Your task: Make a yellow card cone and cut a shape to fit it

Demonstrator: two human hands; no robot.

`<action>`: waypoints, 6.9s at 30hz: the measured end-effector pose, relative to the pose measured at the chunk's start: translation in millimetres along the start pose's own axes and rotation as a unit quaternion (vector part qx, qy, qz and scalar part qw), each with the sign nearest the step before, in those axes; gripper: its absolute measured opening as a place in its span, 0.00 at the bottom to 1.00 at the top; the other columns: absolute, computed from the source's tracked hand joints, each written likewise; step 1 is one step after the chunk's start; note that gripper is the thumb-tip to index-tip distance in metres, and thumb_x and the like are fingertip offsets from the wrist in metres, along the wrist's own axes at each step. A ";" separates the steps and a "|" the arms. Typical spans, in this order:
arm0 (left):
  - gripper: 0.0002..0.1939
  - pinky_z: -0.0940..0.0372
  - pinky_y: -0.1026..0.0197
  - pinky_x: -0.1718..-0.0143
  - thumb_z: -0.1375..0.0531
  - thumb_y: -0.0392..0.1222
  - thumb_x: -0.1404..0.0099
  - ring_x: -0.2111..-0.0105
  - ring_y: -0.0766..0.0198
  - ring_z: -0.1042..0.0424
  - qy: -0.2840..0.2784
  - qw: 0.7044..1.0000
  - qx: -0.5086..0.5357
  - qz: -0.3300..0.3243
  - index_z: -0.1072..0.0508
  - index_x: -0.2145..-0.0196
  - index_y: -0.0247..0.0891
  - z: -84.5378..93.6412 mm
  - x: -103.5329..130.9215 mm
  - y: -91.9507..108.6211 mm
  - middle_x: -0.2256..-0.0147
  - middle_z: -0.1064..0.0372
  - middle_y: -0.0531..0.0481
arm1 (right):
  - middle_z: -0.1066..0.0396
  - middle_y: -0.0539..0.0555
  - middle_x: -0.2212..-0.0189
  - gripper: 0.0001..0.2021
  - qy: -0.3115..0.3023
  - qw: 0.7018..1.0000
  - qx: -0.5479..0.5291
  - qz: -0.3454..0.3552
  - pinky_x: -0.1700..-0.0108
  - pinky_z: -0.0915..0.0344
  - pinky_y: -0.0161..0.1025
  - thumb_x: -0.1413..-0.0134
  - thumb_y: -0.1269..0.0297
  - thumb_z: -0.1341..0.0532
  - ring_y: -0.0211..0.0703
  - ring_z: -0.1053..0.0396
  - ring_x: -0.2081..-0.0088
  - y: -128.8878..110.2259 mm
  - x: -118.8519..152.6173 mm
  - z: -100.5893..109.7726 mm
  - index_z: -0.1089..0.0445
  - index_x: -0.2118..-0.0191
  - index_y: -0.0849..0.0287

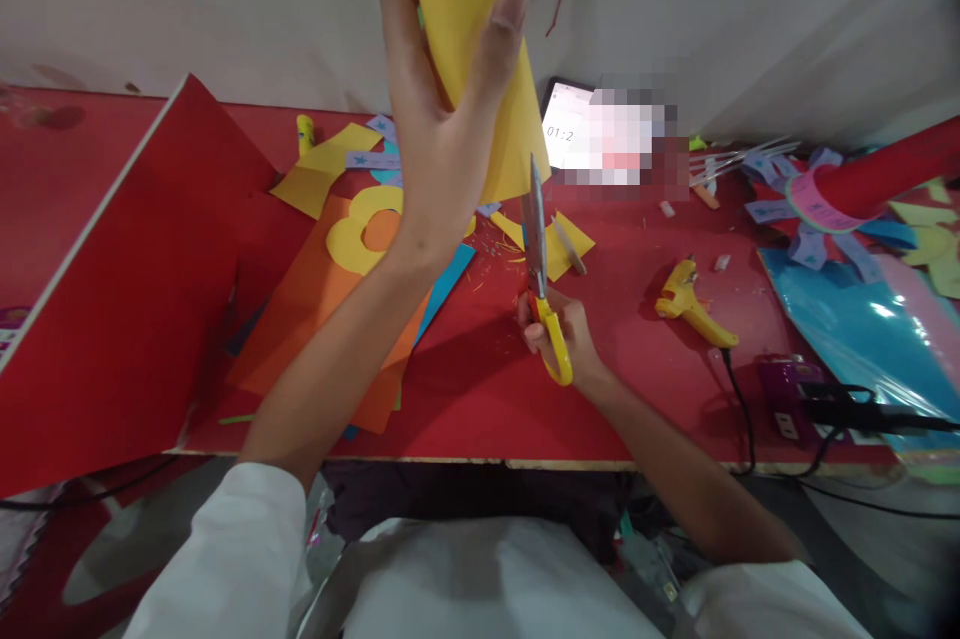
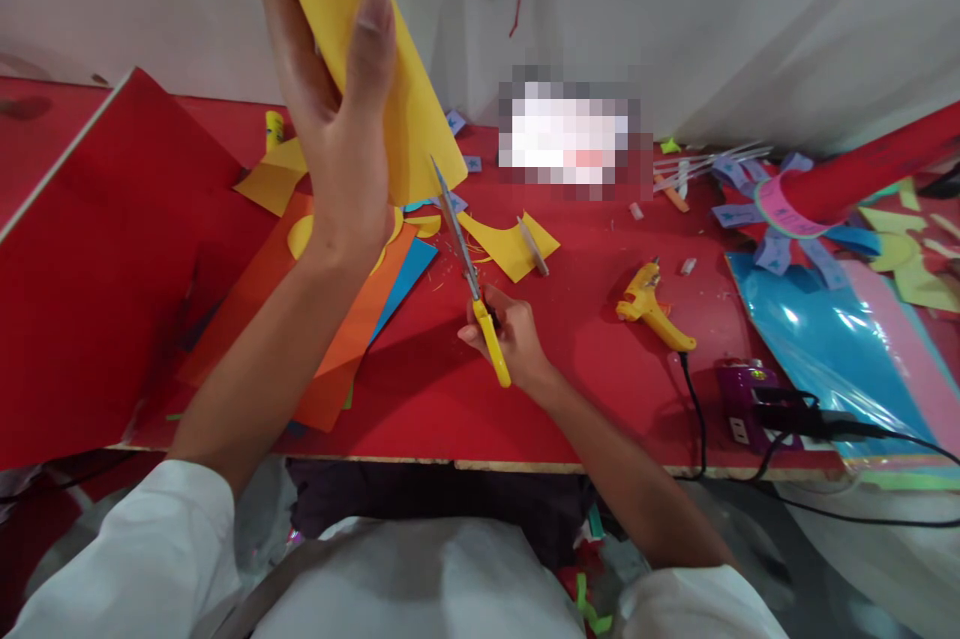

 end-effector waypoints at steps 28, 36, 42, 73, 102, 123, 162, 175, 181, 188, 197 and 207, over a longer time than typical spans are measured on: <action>0.08 0.27 0.53 0.50 0.38 0.40 0.20 0.59 0.63 0.28 0.008 0.999 -0.006 0.039 0.34 0.58 0.42 -2.9 -5.7 0.2 0.58 0.36 0.49 | 0.33 0.49 0.73 0.31 -0.001 1.000 0.001 -0.019 0.69 0.40 0.40 0.48 0.26 0.33 0.41 0.38 0.71 -0.3 -2.3 -3.4 0.35 0.67 0.53; 0.08 0.29 0.58 0.49 0.37 0.34 0.21 0.58 0.65 0.31 0.007 0.999 -0.011 0.042 0.31 0.59 0.43 -3.8 -2.6 2.2 0.59 0.37 0.50 | 0.38 0.47 0.75 0.32 -0.005 1.000 0.006 -0.022 0.74 0.47 0.37 0.48 0.26 0.32 0.38 0.42 0.73 -9.5 -1.6 -4.4 0.35 0.67 0.54; 0.13 0.29 0.58 0.48 0.35 0.32 0.22 0.57 0.64 0.29 0.010 0.998 -0.020 0.065 0.31 0.62 0.48 -3.9 -3.8 -1.9 0.59 0.38 0.52 | 0.39 0.47 0.76 0.35 -0.001 1.000 0.001 -0.016 0.74 0.47 0.38 0.48 0.22 0.34 0.37 0.44 0.74 -9.4 -1.7 -5.2 0.35 0.68 0.54; 0.12 0.28 0.57 0.47 0.38 0.31 0.20 0.57 0.67 0.30 -0.005 0.999 -0.033 0.005 0.37 0.56 0.45 -2.3 -8.3 -7.5 0.57 0.37 0.51 | 0.39 0.47 0.75 0.39 -0.012 1.000 -0.022 0.014 0.74 0.47 0.38 0.50 0.15 0.40 0.38 0.44 0.74 -2.5 -0.6 -6.3 0.37 0.67 0.53; 0.10 0.28 0.52 0.42 0.35 0.35 0.22 0.55 0.59 0.30 0.011 0.997 -0.058 0.052 0.29 0.59 0.52 -1.7 -3.1 0.0 0.58 0.35 0.50 | 0.38 0.47 0.75 0.36 -0.005 1.000 0.014 -0.019 0.72 0.44 0.38 0.50 0.20 0.34 0.37 0.44 0.74 -10.9 -2.0 -4.1 0.36 0.69 0.54; 0.12 0.29 0.53 0.44 0.35 0.34 0.23 0.56 0.59 0.30 0.011 0.997 -0.041 0.062 0.31 0.60 0.51 -1.7 -2.3 -4.7 0.59 0.36 0.51 | 0.42 0.45 0.79 0.38 0.002 0.998 0.006 -0.062 0.77 0.48 0.37 0.55 0.19 0.31 0.37 0.44 0.77 0.9 0.6 -1.7 0.38 0.70 0.52; 0.09 0.28 0.62 0.50 0.38 0.31 0.22 0.59 0.70 0.31 0.000 0.999 -0.032 -0.022 0.36 0.53 0.39 2.7 -11.4 -15.8 0.58 0.38 0.52 | 0.39 0.46 0.77 0.36 -0.017 0.998 0.037 -0.050 0.74 0.48 0.37 0.54 0.23 0.30 0.36 0.45 0.75 -6.6 -0.5 -4.1 0.40 0.70 0.53; 0.27 0.26 0.56 0.50 0.33 0.62 0.35 0.58 0.68 0.28 -0.020 0.997 -0.043 -0.057 0.35 0.52 0.41 8.9 -15.5 -24.6 0.58 0.36 0.52 | 0.43 0.44 0.81 0.36 -0.016 0.995 0.040 -0.090 0.77 0.47 0.37 0.53 0.22 0.31 0.37 0.43 0.78 -3.9 1.9 -4.6 0.43 0.71 0.50; 0.23 0.27 0.59 0.49 0.33 0.59 0.36 0.58 0.70 0.29 0.007 0.998 -0.047 -0.031 0.33 0.54 0.43 6.8 -11.3 -18.7 0.58 0.35 0.55 | 0.42 0.45 0.82 0.35 -0.019 0.995 0.039 -0.092 0.78 0.45 0.37 0.53 0.23 0.31 0.38 0.42 0.79 -3.2 1.6 -3.5 0.42 0.71 0.51; 0.08 0.29 0.60 0.47 0.38 0.35 0.20 0.57 0.69 0.30 -0.010 0.998 -0.030 -0.057 0.37 0.51 0.38 6.8 -13.4 -23.6 0.57 0.38 0.51 | 0.44 0.44 0.81 0.33 -0.021 0.996 0.045 -0.072 0.78 0.48 0.37 0.51 0.25 0.31 0.36 0.46 0.79 1.4 -1.4 -0.4 0.40 0.70 0.51; 0.13 0.27 0.59 0.49 0.38 0.29 0.22 0.57 0.64 0.29 0.023 0.998 -0.062 -0.007 0.35 0.54 0.46 10.5 -13.3 -18.9 0.57 0.35 0.49 | 0.37 0.47 0.77 0.31 -0.024 0.998 0.028 -0.058 0.75 0.46 0.37 0.51 0.28 0.29 0.38 0.41 0.75 3.1 -4.8 0.6 0.34 0.68 0.53; 0.14 0.36 0.74 0.34 0.43 0.24 0.21 0.52 0.74 0.27 0.090 0.985 -0.145 0.009 0.36 0.45 0.38 32.2 -40.4 -19.6 0.51 0.31 0.50 | 0.25 0.52 0.66 0.26 0.002 0.986 0.163 -0.032 0.65 0.31 0.41 0.46 0.37 0.28 0.46 0.27 0.67 3.7 -15.0 8.8 0.30 0.56 0.53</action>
Point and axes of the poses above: each hand's wrist, its own x-axis away from the middle knuckle, its own z-axis out of the back of the hand, y = z × x, the point moved 5 cm from there along -x, towards the middle knuckle
